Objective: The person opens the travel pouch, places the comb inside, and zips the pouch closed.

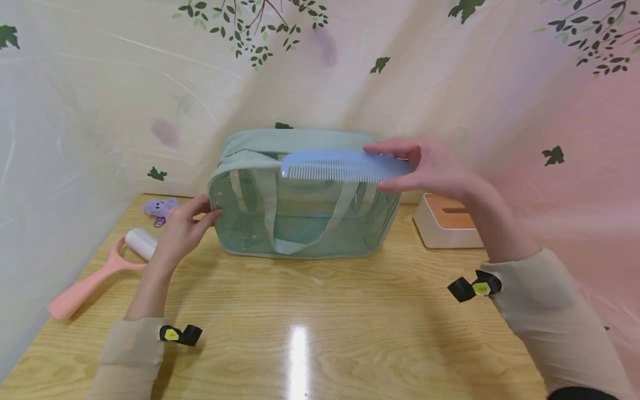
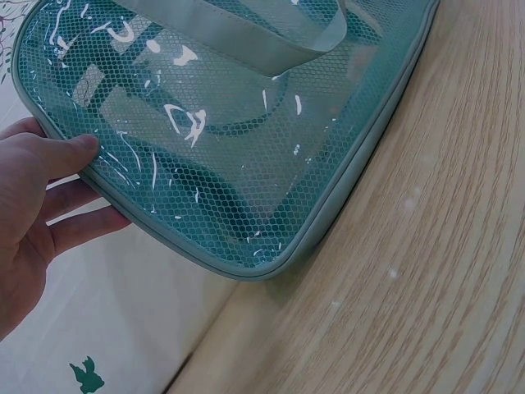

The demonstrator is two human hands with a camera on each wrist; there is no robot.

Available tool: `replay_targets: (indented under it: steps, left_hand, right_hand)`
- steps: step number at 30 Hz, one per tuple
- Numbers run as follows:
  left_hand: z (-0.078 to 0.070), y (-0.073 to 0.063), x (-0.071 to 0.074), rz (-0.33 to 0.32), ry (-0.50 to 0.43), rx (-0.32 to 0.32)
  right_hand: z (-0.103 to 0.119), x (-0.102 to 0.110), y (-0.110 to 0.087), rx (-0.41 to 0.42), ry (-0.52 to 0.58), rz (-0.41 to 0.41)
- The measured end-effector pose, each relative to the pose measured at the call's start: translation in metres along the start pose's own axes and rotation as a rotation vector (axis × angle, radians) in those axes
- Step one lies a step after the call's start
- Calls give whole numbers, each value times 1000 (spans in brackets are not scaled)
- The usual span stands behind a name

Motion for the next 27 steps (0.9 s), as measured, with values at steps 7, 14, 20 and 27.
replay_targets:
  steps: [7,14,20,27]
  left_hand:
    - [2,0,-1,10,0,10]
    - [2,1,-1,9,-7,4]
    - [2,1,-1,8,-11,2]
    - [1,1,-1,5,-12,-6]
  right_hand:
    - [0,8,19,-27,-15,-12]
    - [-3,10,35,-78,-53,-12]
    - [-7,8,48,-92,-101,-7]
    - [-15,5,61,-108,-126,6]
Point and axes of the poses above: each hand's wrist, its own y-axis towards the middle knuckle, its own x-axis out of the back of the hand, z = x × y, the point moved 10 cm from there along y, towards the middle knuckle, and after that the axes turned 6 degrees about -z, right-handed, at the moved point
